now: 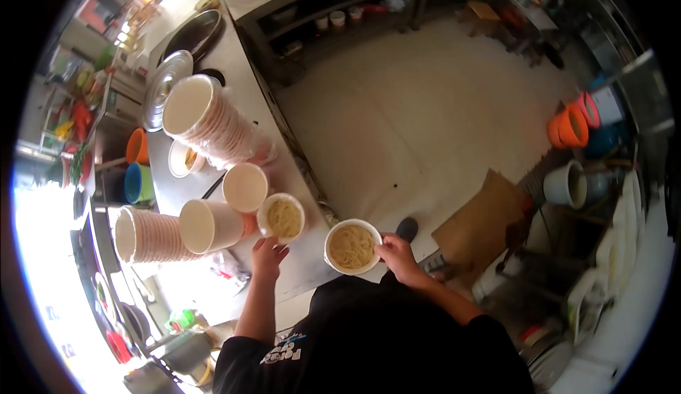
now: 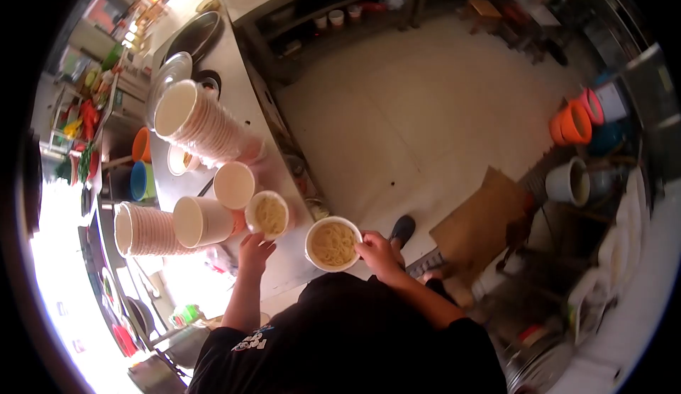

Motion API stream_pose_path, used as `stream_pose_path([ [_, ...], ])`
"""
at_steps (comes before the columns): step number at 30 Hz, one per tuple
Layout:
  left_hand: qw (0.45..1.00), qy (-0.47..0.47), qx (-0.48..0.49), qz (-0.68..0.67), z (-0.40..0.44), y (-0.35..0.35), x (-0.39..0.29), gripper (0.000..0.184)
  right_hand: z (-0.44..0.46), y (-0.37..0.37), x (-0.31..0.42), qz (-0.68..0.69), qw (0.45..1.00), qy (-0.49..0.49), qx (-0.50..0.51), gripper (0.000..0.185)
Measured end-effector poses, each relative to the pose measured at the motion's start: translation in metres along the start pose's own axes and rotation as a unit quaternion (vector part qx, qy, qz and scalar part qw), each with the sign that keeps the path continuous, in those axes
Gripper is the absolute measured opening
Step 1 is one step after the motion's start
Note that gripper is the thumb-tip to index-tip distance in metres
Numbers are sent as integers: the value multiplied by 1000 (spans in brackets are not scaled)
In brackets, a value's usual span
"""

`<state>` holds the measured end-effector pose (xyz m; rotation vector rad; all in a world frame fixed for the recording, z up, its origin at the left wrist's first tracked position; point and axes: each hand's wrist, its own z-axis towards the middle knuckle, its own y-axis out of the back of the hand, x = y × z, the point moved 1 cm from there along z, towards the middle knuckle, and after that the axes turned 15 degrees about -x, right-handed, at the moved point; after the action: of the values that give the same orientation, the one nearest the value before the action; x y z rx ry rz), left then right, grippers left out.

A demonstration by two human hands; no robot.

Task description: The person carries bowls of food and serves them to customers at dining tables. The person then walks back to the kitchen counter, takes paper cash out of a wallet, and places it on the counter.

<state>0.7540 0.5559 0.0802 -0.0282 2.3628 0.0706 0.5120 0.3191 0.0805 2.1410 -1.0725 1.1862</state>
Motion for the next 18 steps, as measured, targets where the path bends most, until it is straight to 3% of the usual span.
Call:
stream_pose_path([
  [1,1000,-5,-11,-11,3,-2,6,24,18,20,14,-33,998,56,-11,10],
  [2,996,-75,-10,50,7,0,9,22,38,38,20,-32,998,58,-2,10],
  [5,990,-110,-55,69,-5,-12,5,20,89,98,42,-63,981,177,-50,8],
  [6,995,-44,-90,11,-11,-21,3,20,112,116,50,-67,979,187,-41,8],
  [8,992,-35,-117,-5,-39,-41,-3,19,151,152,53,-72,984,130,-93,8],
  [12,985,-1,-168,-26,-97,-74,-17,17,213,185,84,-101,972,168,-131,15],
  [14,984,-1,-173,-43,-107,-101,-22,17,240,193,94,-31,987,18,-156,18],
  [16,983,9,-174,-54,-110,-134,-26,17,266,192,104,-2,990,15,-143,11],
  [18,986,-1,-137,-90,-96,-181,-44,15,293,184,122,16,990,-53,-132,4],
])
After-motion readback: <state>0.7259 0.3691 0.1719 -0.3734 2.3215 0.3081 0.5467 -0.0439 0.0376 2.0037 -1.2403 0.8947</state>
